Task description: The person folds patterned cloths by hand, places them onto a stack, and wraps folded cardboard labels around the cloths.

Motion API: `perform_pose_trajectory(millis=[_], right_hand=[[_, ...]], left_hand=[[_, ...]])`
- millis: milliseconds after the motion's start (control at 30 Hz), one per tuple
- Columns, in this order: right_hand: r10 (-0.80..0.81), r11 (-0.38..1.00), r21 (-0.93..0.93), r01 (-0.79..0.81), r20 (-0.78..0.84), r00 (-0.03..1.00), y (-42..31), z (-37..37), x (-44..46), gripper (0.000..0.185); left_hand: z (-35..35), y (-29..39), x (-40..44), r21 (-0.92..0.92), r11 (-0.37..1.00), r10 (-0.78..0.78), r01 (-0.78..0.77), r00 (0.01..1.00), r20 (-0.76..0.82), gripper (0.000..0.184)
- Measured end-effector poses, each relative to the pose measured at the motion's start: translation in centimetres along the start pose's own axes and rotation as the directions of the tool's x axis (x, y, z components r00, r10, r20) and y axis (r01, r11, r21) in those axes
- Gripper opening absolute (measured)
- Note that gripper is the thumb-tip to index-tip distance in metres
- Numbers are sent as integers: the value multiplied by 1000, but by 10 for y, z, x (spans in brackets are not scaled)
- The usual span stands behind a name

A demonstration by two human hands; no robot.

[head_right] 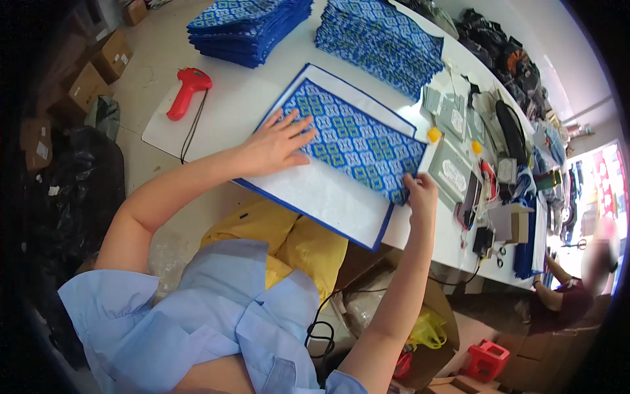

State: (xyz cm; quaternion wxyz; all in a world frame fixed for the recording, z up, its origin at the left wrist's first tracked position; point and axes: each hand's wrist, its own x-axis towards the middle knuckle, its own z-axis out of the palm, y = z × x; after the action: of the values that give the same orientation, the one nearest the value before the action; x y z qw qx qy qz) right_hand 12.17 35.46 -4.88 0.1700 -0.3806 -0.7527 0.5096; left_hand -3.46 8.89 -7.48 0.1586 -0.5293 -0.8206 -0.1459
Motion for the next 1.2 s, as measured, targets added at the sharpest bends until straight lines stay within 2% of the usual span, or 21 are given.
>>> perform_pose_trajectory(millis=[67,100,133,200,267,333,367,433,600,667,800,867,900,967,1000,1067,1133,1200], right_hand=[[41,998,-54,-41,-16,999,11,-15,-10,16],[33,997,-63,-34,-5,999,18,-20,-17,16],[71,997,-42,-69,36,997,25,-27,-25,14],[106,994,-23,-105,75,991,25,-31,-27,13],[100,995,-14,-100,47,994,18,-28,-30,14],[68,997,34,-69,21,997,21,-24,-20,16],[33,999,23,-33,-4,999,23,-22,-15,18],[-29,999,-42,26,-78,997,28,-16,-7,25],[-71,997,-24,70,-72,995,33,-13,-7,18],[-151,988,26,152,-44,988,50,-14,0,18],[-119,988,82,128,-112,987,33,-7,-13,13],[-64,979,187,83,-108,992,30,-8,-15,12],[-47,958,280,60,-54,997,34,-10,-10,13],[-1,935,354,11,-27,1000,21,-11,-8,13],[54,912,407,-55,16,998,19,-10,-9,14],[69,940,330,-82,52,996,22,-15,-3,14],[45,964,257,-64,80,996,29,-14,-2,15],[64,957,271,-100,138,988,34,-10,-2,18]], left_hand=[[-15,5,5,-238,971,16,22,987,158,37],[-21,7,7,-384,921,-34,60,997,74,29],[-25,8,10,-389,919,-46,70,996,70,29],[-29,5,21,-319,853,-415,414,907,68,23],[-25,-7,33,-256,849,-458,461,886,78,23],[-25,-13,47,-185,795,-537,578,812,227,26],[-24,-16,53,-183,794,-540,579,811,223,26],[-18,-20,62,-182,772,-535,609,777,332,28],[9,-28,68,-220,735,-555,641,756,348,24],[7,-23,64,-281,732,-566,621,784,255,21],[-1,-15,50,-378,686,-601,622,777,187,19],[0,-20,46,-503,527,-607,686,717,342,17],[4,-24,45,-501,543,-601,675,728,330,17],[17,-33,44,-638,328,-623,697,667,408,16],[14,-35,48,-631,330,-618,702,666,417,16],[14,-36,49,-594,313,-608,741,636,474,16],[-1,-22,47,-553,240,-630,797,562,536,17],[-3,-24,47,-550,502,-579,668,732,360,19]])
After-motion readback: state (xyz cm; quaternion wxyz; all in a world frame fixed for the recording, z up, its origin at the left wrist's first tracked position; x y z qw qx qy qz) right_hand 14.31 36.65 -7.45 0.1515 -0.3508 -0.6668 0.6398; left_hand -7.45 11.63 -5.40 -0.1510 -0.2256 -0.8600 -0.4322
